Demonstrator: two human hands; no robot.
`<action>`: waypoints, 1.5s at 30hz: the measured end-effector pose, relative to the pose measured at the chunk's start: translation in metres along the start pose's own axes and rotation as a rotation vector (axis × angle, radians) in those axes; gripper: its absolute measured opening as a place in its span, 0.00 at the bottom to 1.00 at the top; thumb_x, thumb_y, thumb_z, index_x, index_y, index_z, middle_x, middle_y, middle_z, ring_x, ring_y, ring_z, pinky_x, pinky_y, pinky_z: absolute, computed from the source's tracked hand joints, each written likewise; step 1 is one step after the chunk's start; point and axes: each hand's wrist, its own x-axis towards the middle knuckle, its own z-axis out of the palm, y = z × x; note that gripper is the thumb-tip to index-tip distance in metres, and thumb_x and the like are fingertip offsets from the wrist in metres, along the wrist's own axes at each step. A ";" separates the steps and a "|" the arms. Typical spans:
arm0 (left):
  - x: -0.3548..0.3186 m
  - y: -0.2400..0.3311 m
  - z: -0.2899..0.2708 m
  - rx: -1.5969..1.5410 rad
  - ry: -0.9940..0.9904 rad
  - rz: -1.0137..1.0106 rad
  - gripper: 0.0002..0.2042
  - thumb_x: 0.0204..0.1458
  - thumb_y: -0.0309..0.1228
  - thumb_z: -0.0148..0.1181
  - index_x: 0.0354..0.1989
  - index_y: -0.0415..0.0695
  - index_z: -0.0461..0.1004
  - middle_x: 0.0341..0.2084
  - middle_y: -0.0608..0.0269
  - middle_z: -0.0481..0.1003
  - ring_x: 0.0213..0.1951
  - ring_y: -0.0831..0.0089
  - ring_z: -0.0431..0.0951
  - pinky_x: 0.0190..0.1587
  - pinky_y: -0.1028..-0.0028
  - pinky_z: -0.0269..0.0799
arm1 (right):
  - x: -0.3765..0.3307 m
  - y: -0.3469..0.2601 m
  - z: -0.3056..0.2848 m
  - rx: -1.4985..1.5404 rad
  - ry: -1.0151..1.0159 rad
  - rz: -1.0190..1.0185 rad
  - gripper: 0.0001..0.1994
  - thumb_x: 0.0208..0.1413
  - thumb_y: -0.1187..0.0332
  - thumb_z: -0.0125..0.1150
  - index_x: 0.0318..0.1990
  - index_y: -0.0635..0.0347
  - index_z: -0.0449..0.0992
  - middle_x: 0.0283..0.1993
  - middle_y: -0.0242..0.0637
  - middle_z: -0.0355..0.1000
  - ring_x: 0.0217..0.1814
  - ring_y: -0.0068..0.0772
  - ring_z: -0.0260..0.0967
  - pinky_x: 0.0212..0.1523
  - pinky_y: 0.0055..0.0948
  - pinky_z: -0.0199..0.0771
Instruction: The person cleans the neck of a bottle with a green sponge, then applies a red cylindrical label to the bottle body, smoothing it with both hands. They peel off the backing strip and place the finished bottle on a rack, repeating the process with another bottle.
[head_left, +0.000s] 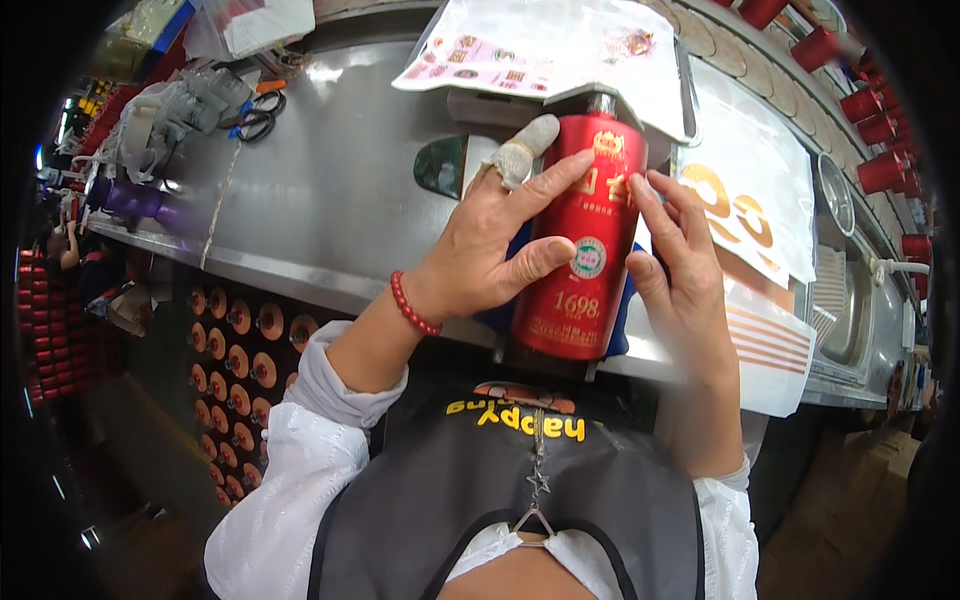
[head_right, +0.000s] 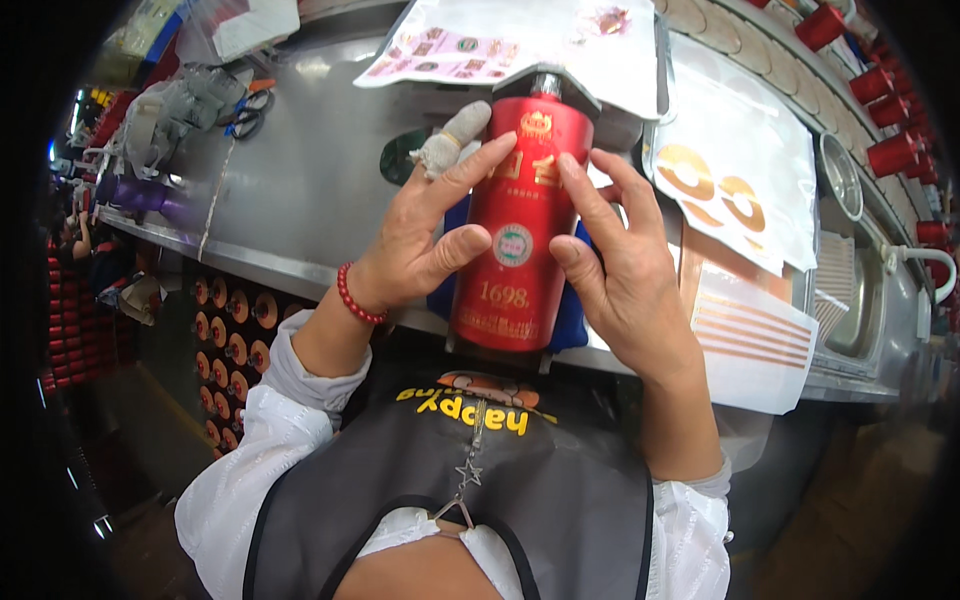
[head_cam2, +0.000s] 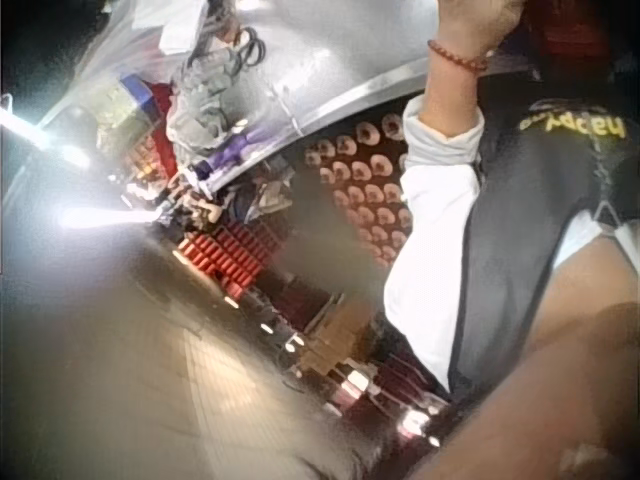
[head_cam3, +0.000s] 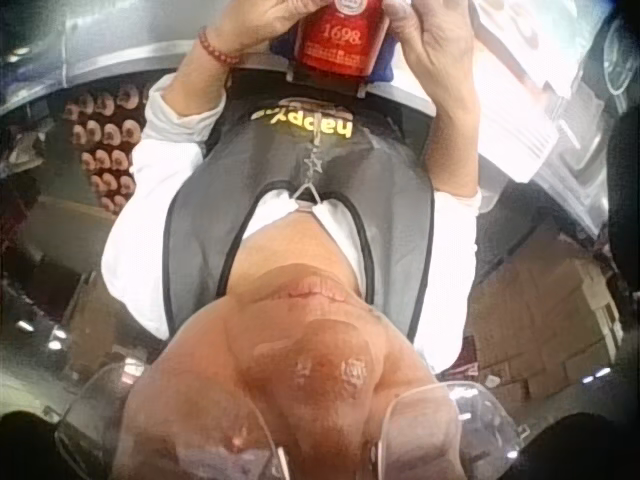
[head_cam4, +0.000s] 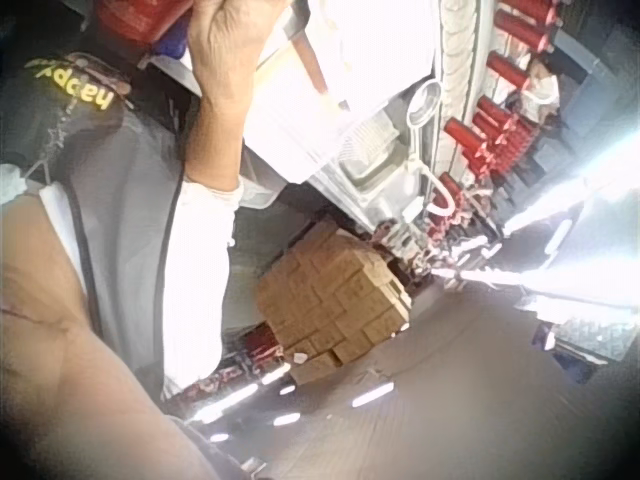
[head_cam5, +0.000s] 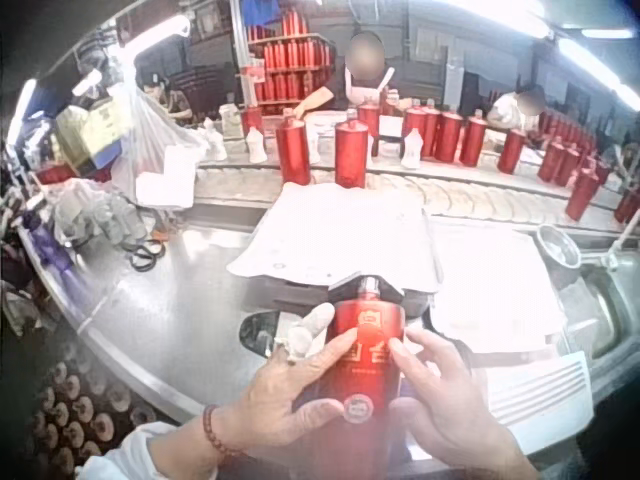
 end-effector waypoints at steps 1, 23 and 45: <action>-0.005 -0.001 0.001 0.033 -0.032 0.007 0.36 0.58 0.57 0.57 0.70 0.48 0.64 0.69 0.34 0.55 0.69 0.40 0.57 0.70 0.55 0.52 | -0.003 0.000 0.002 0.026 -0.013 0.013 0.28 0.63 0.58 0.61 0.66 0.62 0.68 0.66 0.51 0.60 0.53 0.44 0.68 0.52 0.36 0.73; -0.016 0.008 0.005 0.048 -0.092 0.010 0.47 0.52 0.66 0.58 0.74 0.47 0.56 0.72 0.31 0.45 0.72 0.36 0.49 0.72 0.52 0.45 | -0.011 0.001 0.002 0.063 -0.110 0.031 0.37 0.56 0.50 0.67 0.71 0.54 0.64 0.73 0.56 0.50 0.48 0.39 0.65 0.55 0.37 0.72; 0.003 0.008 0.001 0.165 -0.075 -0.016 0.39 0.56 0.55 0.61 0.72 0.48 0.61 0.72 0.37 0.49 0.72 0.43 0.51 0.72 0.53 0.46 | 0.001 -0.002 0.000 0.016 -0.110 0.073 0.33 0.60 0.52 0.63 0.71 0.53 0.63 0.73 0.57 0.51 0.52 0.43 0.65 0.57 0.39 0.70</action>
